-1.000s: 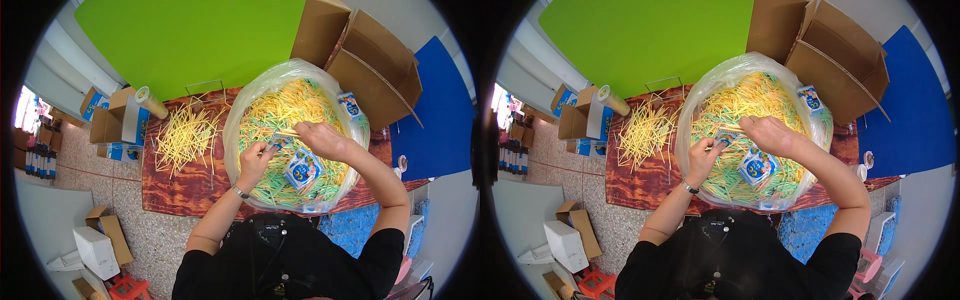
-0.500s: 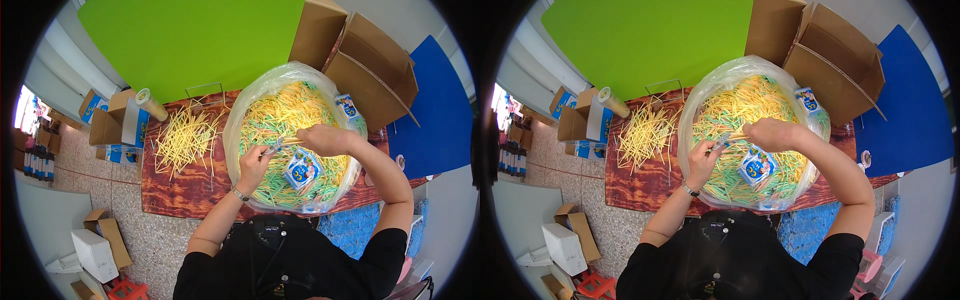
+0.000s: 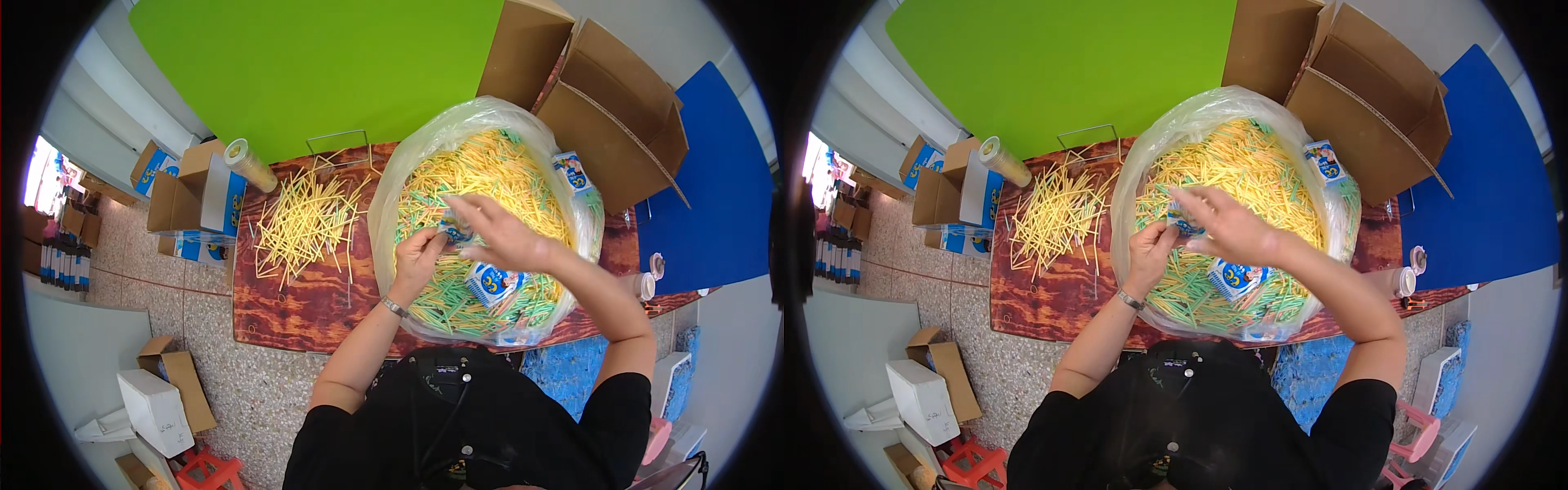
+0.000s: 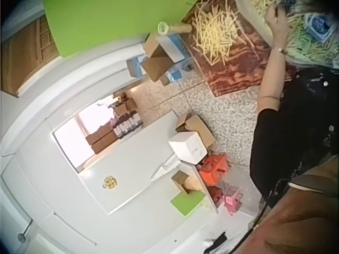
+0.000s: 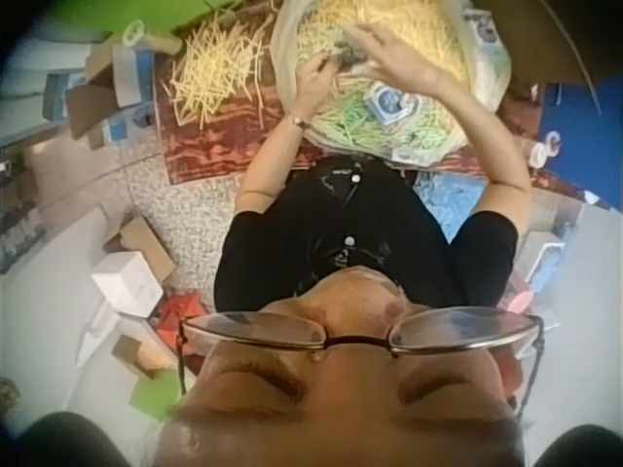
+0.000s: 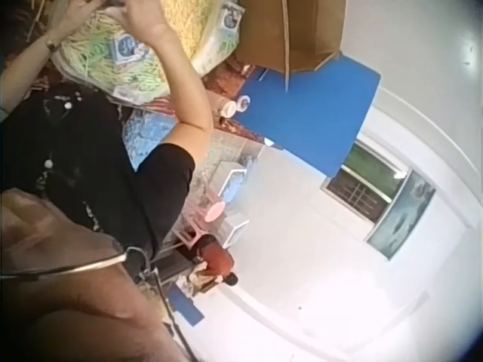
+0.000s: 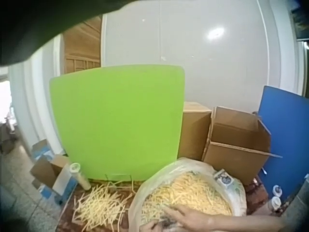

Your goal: Placing small product packets into a large container filled with yellow and green shredded paper.

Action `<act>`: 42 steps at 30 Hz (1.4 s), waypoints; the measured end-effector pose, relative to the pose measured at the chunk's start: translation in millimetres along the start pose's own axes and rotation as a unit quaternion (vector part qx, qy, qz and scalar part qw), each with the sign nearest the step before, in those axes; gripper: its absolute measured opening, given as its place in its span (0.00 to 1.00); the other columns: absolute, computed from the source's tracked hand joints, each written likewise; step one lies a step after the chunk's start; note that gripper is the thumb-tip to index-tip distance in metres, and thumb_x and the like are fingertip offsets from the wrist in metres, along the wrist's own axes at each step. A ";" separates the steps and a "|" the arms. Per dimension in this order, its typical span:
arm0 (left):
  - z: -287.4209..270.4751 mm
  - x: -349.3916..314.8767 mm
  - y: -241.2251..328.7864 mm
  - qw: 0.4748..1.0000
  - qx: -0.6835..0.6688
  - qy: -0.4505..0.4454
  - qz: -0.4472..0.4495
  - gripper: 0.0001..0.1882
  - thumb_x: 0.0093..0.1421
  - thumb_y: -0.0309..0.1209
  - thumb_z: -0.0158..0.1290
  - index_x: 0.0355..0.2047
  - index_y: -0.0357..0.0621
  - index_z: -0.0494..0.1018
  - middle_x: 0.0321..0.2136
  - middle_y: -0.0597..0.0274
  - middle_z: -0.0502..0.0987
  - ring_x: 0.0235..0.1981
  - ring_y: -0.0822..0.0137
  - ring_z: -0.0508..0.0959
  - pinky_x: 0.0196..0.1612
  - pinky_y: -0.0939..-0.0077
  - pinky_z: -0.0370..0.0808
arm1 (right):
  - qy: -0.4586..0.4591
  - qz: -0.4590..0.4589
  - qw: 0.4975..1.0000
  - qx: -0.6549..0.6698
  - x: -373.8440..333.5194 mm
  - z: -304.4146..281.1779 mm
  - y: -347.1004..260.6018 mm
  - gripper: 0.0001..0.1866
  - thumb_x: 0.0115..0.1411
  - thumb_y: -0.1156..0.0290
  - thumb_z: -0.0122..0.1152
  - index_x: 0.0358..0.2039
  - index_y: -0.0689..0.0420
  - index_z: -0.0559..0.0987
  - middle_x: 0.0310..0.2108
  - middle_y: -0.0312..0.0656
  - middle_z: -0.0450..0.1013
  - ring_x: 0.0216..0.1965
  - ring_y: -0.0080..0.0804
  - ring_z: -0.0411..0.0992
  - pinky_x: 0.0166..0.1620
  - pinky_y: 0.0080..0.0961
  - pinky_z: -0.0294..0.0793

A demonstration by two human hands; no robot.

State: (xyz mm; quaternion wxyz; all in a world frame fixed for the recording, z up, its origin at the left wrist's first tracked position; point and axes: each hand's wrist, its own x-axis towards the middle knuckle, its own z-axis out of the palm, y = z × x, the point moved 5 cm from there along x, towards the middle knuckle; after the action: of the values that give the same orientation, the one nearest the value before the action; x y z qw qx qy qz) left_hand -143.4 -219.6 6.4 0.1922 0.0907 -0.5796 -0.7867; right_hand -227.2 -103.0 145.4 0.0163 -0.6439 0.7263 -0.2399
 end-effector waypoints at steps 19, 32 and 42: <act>-75.9 19.7 -55.3 0.910 0.414 -0.016 -0.006 0.10 0.65 0.33 0.50 0.39 0.39 0.75 0.25 0.62 0.77 0.25 0.66 0.77 0.29 0.74 0.74 | -0.031 0.340 0.938 -0.053 -127.0 60.4 92.7 0.15 0.52 0.59 0.66 0.35 0.54 0.76 0.27 0.43 0.76 0.32 0.42 0.75 0.35 0.38 0.73; 64.7 -0.8 7.7 0.850 0.464 -0.142 0.205 0.23 0.56 0.35 0.59 0.50 0.35 0.71 0.40 0.50 0.75 0.45 0.54 0.74 0.48 0.64 0.71 | -0.012 0.010 0.972 -0.234 -71.6 16.4 33.7 0.34 0.50 0.70 0.62 0.61 0.52 0.68 0.22 0.34 0.74 0.24 0.28 0.73 0.31 0.28 0.72; 47.9 19.2 -24.4 0.951 0.238 -0.183 -0.073 0.10 0.62 0.30 0.55 0.34 0.34 0.79 0.22 0.72 0.77 0.26 0.84 0.70 0.28 0.85 0.67 | 0.066 0.225 0.967 0.100 -68.0 17.8 64.2 0.10 0.54 0.68 0.66 0.32 0.61 0.78 0.26 0.49 0.74 0.28 0.45 0.74 0.32 0.34 0.71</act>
State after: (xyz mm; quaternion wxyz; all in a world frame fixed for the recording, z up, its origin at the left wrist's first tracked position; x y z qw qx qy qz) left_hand -183.2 -179.2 -0.2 -0.0022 0.0303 -0.7673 -0.6405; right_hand -269.2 -41.1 86.5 0.0867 -0.4414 0.8245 -0.3433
